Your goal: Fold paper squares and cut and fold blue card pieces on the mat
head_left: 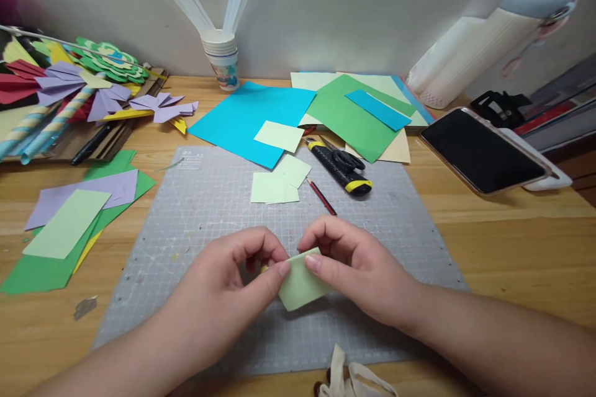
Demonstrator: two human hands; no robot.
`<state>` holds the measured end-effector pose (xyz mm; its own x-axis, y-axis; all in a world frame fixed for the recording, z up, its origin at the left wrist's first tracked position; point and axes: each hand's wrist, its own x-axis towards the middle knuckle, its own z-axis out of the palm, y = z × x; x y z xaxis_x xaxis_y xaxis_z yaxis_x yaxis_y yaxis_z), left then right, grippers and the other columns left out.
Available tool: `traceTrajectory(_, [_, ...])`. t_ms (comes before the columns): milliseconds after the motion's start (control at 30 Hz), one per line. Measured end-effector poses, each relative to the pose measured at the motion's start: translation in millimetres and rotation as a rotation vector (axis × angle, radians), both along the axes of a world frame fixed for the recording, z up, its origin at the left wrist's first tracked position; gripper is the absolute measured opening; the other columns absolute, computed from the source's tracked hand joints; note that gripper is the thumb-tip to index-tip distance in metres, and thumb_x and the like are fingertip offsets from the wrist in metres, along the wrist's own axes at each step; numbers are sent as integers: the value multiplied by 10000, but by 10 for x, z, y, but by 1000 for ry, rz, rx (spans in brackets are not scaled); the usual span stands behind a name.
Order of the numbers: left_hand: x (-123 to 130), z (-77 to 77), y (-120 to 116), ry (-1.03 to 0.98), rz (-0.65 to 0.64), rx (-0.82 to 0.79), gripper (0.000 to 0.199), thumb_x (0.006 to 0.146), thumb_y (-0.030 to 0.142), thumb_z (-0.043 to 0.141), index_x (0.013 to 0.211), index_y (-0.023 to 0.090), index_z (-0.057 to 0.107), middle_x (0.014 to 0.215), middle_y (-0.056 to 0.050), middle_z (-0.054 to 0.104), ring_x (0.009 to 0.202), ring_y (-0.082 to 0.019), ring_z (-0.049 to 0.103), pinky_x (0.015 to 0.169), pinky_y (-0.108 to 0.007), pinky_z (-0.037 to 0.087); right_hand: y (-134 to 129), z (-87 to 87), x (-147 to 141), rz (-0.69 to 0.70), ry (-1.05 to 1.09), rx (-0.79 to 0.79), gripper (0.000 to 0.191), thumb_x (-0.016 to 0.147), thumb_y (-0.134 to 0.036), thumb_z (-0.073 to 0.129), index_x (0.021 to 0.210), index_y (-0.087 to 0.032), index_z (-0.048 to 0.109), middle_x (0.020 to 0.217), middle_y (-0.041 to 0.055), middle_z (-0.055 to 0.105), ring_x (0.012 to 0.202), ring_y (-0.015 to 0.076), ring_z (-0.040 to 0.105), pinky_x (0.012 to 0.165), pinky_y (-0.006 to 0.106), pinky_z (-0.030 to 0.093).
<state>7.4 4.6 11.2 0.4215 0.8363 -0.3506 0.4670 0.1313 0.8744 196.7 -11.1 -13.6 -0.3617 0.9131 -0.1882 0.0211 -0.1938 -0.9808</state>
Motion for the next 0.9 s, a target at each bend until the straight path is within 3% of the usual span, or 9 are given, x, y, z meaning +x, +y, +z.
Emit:
traceTrajectory(400, [-8, -39, 14, 23, 25, 18, 191, 782, 328, 536, 631, 212, 518, 575, 41, 492, 572, -120, 433, 525, -241, 339, 40, 30, 11, -31, -25, -76, 184, 791, -328, 613, 705, -197, 516, 632, -31, 493, 560, 101, 435, 505, 220, 380])
traceTrajectory(667, [-26, -4, 34, 81, 54, 112, 171, 761, 298, 495, 611, 216, 484, 571, 35, 485, 566, -127, 436, 512, -251, 333, 86, -9, 30, -2, 7, -57, 142, 799, -255, 602, 703, -181, 528, 650, -30, 511, 590, 97, 452, 541, 221, 383])
traceTrajectory(800, [-55, -9, 33, 158, 47, 150, 106, 784, 298, 461, 729, 229, 518, 640, 27, 515, 615, -150, 483, 525, -266, 360, 65, -8, 16, 56, -10, -99, 147, 796, -257, 607, 703, -174, 530, 624, -39, 496, 559, 89, 424, 518, 216, 353])
traceTrajectory(900, [-45, -27, 4, 120, -45, 232, 81, 810, 270, 491, 838, 241, 561, 790, 18, 594, 750, -162, 550, 628, -280, 425, 34, 6, -2, 91, -52, -111, 140, 785, -246, 607, 697, -171, 527, 601, -47, 476, 548, 86, 410, 507, 212, 339])
